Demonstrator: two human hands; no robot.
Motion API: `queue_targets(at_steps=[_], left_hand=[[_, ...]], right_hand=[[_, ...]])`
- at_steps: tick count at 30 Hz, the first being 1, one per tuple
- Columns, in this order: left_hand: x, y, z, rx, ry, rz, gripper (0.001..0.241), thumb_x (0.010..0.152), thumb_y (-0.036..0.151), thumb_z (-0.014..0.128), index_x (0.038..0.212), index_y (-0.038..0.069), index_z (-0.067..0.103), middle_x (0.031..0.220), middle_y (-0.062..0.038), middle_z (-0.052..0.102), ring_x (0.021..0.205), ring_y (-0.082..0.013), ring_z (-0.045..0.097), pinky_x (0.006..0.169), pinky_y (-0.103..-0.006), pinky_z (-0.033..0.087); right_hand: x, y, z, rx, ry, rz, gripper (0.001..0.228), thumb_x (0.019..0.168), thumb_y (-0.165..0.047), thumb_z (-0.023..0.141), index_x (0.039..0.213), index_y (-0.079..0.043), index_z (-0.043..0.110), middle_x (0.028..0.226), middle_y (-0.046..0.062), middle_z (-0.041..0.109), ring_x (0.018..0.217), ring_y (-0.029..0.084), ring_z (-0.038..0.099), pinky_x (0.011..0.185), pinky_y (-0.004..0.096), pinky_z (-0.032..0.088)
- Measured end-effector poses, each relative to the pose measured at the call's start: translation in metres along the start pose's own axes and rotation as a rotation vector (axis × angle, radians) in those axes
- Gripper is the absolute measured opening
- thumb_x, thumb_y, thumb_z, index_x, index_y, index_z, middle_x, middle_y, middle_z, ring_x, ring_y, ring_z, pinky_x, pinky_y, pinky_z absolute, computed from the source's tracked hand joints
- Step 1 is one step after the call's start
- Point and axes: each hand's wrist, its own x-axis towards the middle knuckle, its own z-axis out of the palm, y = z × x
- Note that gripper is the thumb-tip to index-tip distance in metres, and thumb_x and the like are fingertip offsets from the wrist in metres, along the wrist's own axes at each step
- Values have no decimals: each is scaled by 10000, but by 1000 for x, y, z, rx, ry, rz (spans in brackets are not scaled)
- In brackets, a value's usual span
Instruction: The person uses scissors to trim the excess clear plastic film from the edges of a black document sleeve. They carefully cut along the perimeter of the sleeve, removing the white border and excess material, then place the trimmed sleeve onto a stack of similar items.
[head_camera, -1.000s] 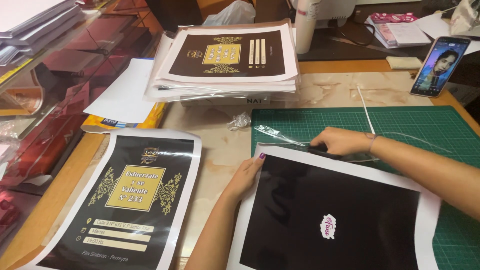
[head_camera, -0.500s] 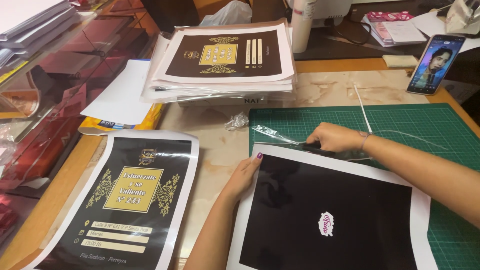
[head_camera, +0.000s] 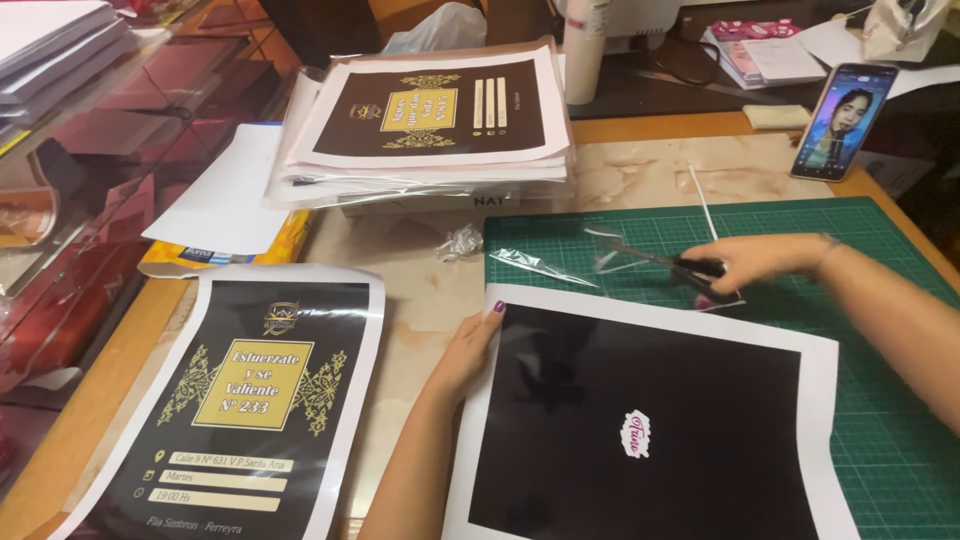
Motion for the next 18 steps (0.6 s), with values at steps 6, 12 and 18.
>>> queue_targets(at_steps=[6,12,18], left_hand=[[4,-7,-4,-24,5,16,502,997,469,496,1038,34,744,1066,-64,772,992,-146,698,922,-260,505],[2,-6,-9,-51,16,2,512,1004,475,497,1014,17,727,1034,-70,757,958,-153,690,872,-257,512],[2,-6,-12,-2,69,-6,533,1011,499,466,1018,36,730,1010,-37,728,953,-121,645,886,-261,482]], right_hand=[[0,53,15,-305,359,7,369,821,-160,732,1176,-239,668,1070,-40,793,894,127,729,803,278,555],[-11,66,31,-283,444,-144,523,816,-209,789,1320,-251,655,1358,-45,689,1244,179,657,1051,340,506],[-36,62,40,318,616,-170,324,951,-162,644,1237,-112,789,1158,101,837,1077,209,758,831,363,631]])
